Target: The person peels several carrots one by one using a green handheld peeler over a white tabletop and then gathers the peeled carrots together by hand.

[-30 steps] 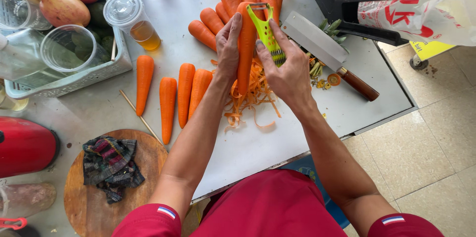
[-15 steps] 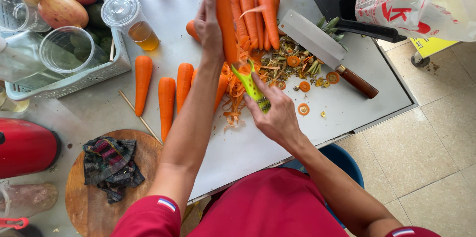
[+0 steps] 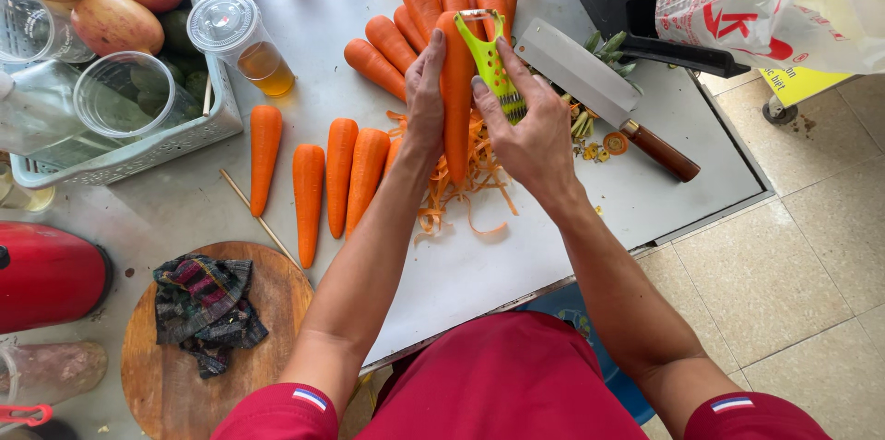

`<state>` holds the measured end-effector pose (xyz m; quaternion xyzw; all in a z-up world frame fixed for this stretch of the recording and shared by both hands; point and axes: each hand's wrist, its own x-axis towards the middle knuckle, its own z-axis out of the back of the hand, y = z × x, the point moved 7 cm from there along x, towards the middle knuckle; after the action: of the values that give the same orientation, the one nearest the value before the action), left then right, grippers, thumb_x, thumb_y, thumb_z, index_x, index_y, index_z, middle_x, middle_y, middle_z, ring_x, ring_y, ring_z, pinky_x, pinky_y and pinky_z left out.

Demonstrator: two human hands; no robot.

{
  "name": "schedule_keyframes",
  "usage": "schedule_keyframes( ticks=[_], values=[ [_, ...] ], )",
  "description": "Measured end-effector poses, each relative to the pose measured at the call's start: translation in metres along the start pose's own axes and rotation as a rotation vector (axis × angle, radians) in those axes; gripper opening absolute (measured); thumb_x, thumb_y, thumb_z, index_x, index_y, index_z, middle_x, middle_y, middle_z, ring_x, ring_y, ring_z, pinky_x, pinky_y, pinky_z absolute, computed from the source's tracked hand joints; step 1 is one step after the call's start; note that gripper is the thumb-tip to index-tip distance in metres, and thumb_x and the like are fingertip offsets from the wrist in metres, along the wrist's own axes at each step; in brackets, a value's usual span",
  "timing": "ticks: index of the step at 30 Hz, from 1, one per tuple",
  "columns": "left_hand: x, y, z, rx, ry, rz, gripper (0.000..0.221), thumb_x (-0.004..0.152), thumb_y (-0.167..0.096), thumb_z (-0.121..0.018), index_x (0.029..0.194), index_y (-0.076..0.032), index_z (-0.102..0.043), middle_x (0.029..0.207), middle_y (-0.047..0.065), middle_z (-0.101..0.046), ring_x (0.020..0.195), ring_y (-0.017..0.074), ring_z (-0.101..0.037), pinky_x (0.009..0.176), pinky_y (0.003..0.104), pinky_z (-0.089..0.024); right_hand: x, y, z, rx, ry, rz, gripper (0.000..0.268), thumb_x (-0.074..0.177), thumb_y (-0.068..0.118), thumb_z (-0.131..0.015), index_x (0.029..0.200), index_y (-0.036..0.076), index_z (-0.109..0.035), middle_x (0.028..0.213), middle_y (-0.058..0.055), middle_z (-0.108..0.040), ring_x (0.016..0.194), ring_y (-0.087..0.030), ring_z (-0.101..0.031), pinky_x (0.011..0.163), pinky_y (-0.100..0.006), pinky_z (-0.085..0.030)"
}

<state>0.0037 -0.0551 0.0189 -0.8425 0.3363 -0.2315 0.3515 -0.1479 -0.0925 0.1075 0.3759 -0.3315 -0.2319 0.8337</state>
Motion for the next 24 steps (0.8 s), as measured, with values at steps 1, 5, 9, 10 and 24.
schedule_keyframes(
  ticks=[1,5,9,10,24],
  values=[
    [-0.002,0.001,0.0,0.005,0.008,0.0,0.051,0.108,-0.042,-0.055,0.125,0.005,-0.064,0.107,0.011,-0.073,0.089,0.0134,-0.07,0.077,0.027,-0.059,0.001,0.002,0.003,0.034,-0.003,0.011,0.058,0.1,0.034,-0.069,0.149,0.007,-0.056,0.102,-0.017,-0.07,0.087,-0.022,-0.071,0.08,-0.036,-0.056],
    [-0.005,0.002,-0.002,0.016,0.024,-0.028,0.049,0.107,-0.041,-0.056,0.127,0.003,-0.064,0.108,0.011,-0.073,0.09,0.0131,-0.07,0.078,0.027,-0.06,0.001,0.0,0.002,0.015,0.022,-0.048,0.058,0.097,0.033,-0.069,0.148,0.007,-0.056,0.101,-0.02,-0.07,0.086,-0.024,-0.072,0.081,-0.037,-0.057],
    [0.003,0.005,0.003,0.009,-0.039,-0.07,0.044,0.105,-0.036,-0.057,0.124,0.002,-0.065,0.108,0.008,-0.073,0.09,0.0107,-0.069,0.082,0.025,-0.06,-0.013,-0.005,-0.004,-0.058,0.04,-0.005,0.059,0.096,0.032,-0.069,0.148,0.007,-0.057,0.091,-0.019,-0.068,0.078,-0.025,-0.068,0.073,-0.038,-0.053],
    [0.01,0.001,0.007,0.038,-0.052,-0.105,0.042,0.106,-0.038,-0.056,0.118,0.001,-0.066,0.099,0.007,-0.071,0.081,0.0107,-0.068,0.073,0.025,-0.059,-0.022,-0.008,-0.007,-0.084,0.058,-0.02,0.059,0.095,0.031,-0.068,0.148,0.007,-0.057,0.086,-0.019,-0.066,0.074,-0.025,-0.066,0.068,-0.039,-0.052],
    [0.029,-0.016,0.021,-0.068,-0.09,-0.051,0.051,0.101,-0.049,-0.047,0.113,-0.002,-0.062,0.091,0.004,-0.064,0.076,0.0108,-0.063,0.07,0.024,-0.055,-0.044,-0.019,0.0,-0.099,0.138,-0.119,0.062,0.094,0.035,-0.068,0.149,0.009,-0.056,0.081,-0.015,-0.064,0.067,-0.022,-0.06,0.062,-0.037,-0.048]
  ],
)
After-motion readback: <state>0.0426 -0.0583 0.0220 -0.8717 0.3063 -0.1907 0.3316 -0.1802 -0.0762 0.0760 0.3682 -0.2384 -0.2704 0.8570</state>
